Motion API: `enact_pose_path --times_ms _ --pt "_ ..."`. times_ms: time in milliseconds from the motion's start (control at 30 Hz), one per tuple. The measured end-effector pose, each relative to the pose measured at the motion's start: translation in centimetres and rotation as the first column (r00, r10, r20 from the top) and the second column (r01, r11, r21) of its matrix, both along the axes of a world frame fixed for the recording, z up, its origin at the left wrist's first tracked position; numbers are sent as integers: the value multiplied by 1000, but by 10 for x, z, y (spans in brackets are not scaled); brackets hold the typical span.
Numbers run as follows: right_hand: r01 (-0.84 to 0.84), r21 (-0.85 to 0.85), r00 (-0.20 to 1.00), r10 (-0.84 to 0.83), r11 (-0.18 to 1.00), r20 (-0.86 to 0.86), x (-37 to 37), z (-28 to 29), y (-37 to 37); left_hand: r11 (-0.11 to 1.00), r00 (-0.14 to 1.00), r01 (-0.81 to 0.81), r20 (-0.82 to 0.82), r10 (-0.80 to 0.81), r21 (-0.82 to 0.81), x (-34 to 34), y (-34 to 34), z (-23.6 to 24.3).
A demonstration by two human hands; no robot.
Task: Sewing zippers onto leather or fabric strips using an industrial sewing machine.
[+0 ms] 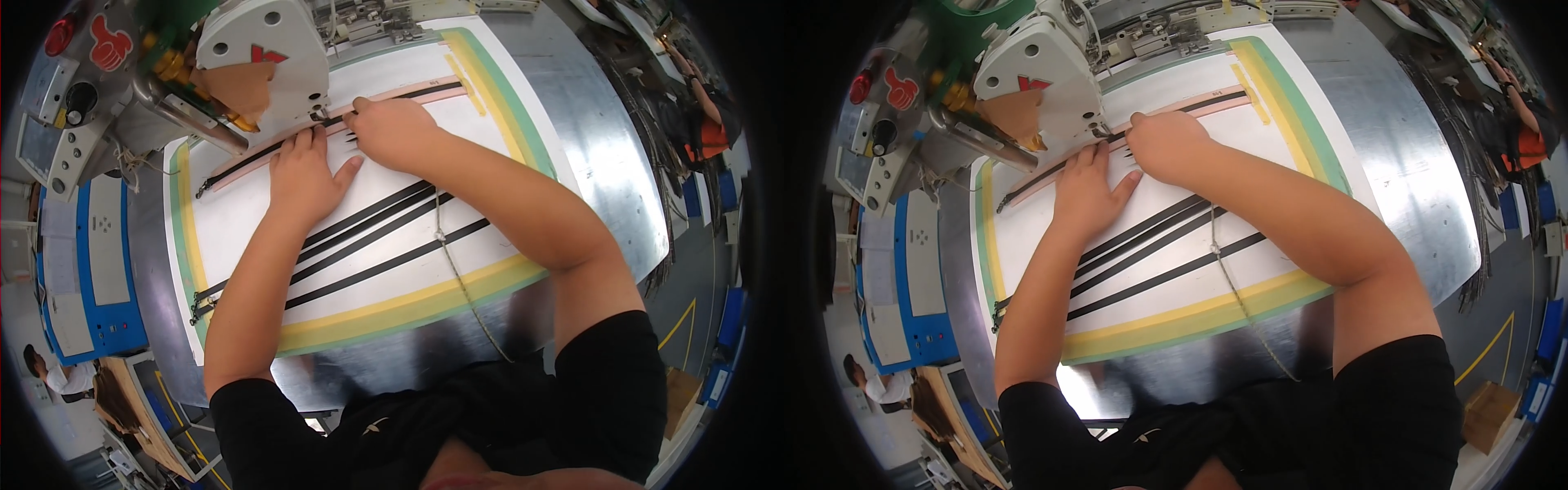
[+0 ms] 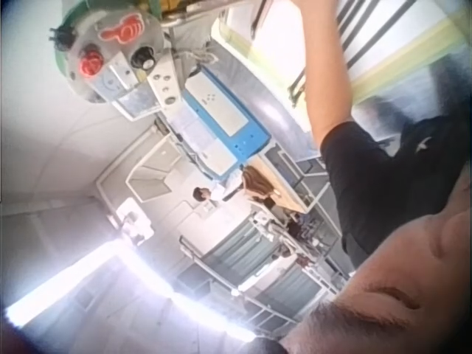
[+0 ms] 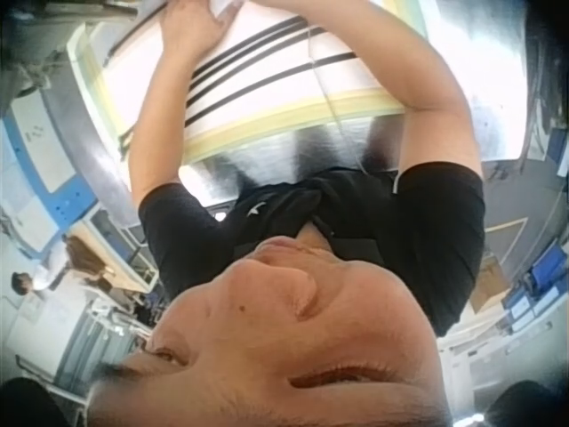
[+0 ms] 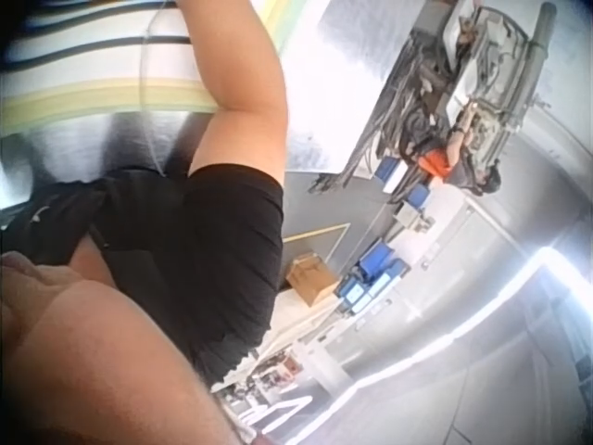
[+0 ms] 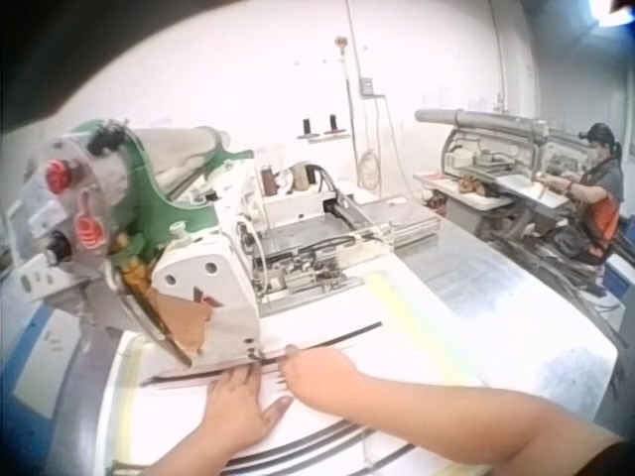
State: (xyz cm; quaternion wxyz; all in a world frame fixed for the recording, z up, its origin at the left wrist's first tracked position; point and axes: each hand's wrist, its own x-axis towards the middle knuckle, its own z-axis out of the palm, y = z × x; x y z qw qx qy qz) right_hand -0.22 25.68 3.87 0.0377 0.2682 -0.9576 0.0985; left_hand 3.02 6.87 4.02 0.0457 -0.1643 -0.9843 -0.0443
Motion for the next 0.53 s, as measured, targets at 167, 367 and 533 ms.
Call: enact_pose_path --times_ms 167,367,533 --pt "27 22 999 -27 999 21 -2 -5 11 999 999 -21 -28 20 -36 2 -16 -3" --pt "153 3 985 -153 988 74 5 4 34 997 997 -58 -56 55 -46 4 -37 -6" --pt "126 27 988 -128 992 86 2 4 21 999 998 -42 -45 43 23 3 -42 -12"
